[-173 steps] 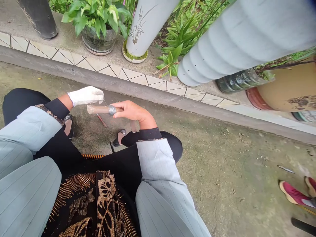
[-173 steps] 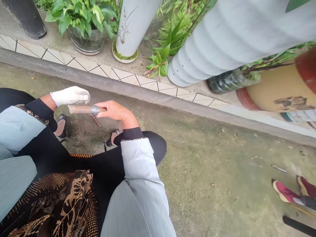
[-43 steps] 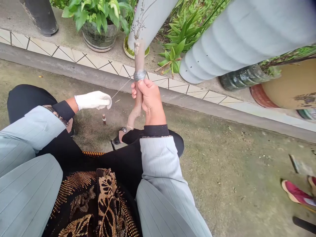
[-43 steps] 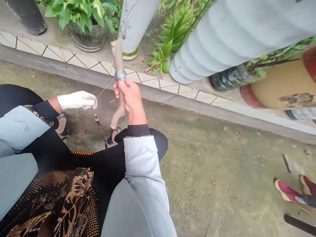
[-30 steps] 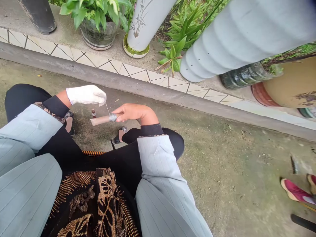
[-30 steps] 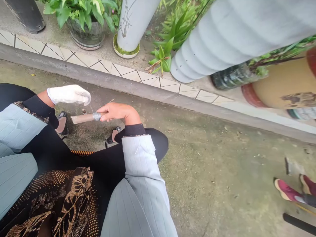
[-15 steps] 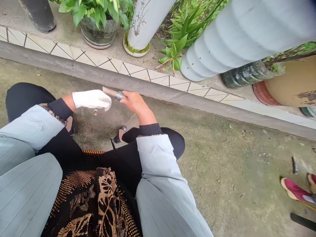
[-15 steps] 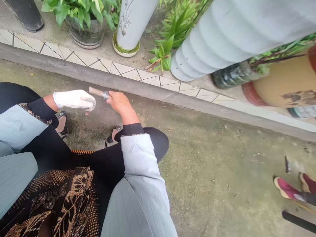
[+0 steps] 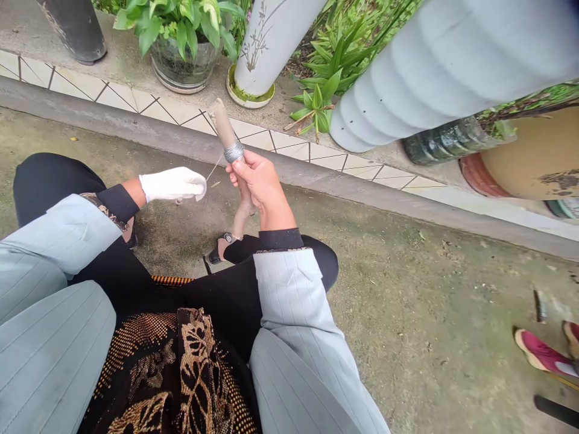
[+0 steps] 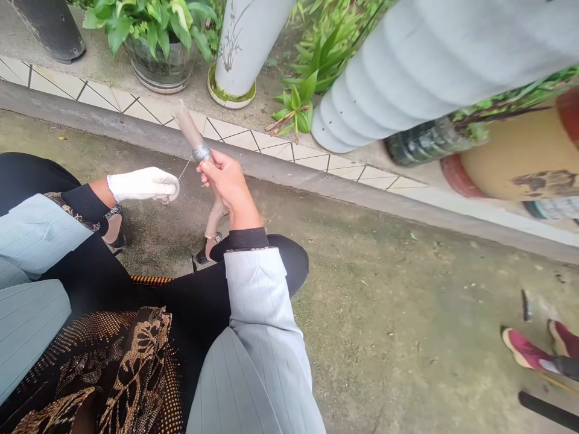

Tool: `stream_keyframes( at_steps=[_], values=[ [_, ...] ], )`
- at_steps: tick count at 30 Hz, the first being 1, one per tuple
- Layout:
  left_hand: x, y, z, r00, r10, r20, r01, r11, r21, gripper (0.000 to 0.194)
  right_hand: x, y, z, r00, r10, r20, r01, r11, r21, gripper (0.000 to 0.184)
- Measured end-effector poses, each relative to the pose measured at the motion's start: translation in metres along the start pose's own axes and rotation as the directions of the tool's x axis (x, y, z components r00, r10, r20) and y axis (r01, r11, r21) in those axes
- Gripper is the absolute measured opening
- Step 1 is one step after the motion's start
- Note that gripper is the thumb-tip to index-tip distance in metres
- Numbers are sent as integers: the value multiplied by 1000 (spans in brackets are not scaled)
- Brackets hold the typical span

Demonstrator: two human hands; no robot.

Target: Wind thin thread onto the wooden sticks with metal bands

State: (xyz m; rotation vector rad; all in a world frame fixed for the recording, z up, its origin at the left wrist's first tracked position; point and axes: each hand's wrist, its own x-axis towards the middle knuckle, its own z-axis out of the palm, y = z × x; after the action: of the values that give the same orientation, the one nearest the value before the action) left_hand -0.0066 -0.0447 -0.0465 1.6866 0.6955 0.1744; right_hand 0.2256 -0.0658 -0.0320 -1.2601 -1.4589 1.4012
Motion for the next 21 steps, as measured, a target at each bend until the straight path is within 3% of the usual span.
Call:
stream_keyframes(
  at_steps=[4,7,9,10,12,13,14,15,17,19,21],
  values=[
    [-1,8,10,997,-4,75,1,999,43,31,6,11,2,997,68,-36,-75,944,-321,43],
    [-2,17,8,998,-9,68,-5,981,196,26,6,9,4,991,129,-30,-116,736,-667,25],
    [-4,22,2,999,-34,34,22,950,311,23,2,4,5,957,257,132,-65,637,-768,14],
    [-5,22,-2,999,-46,26,35,940,339,22,0,1,4,905,331,267,-13,649,-760,12],
    [-6,20,-11,998,-55,17,48,953,300,20,-6,-5,2,776,359,518,52,783,-619,14],
    [-7,18,-15,999,-51,-5,51,972,231,20,-8,-8,0,759,295,581,49,863,-503,20],
    [-7,15,-19,999,-38,-34,43,988,149,23,-10,-11,-2,791,202,577,37,926,-375,26],
    [-7,11,-20,997,-20,-72,25,997,68,27,-12,-14,-3,856,101,507,32,968,-247,33],
    [-6,5,-19,992,19,-122,-24,999,-38,36,-14,-17,-5,966,-61,250,69,997,-26,40],
    [-5,3,-12,994,45,-96,-49,998,-45,41,-12,-17,-4,991,-128,30,124,987,106,42],
    [-5,4,-2,999,35,-28,-34,999,27,38,-7,-12,-2,991,-110,-78,117,988,103,40]
  ],
)
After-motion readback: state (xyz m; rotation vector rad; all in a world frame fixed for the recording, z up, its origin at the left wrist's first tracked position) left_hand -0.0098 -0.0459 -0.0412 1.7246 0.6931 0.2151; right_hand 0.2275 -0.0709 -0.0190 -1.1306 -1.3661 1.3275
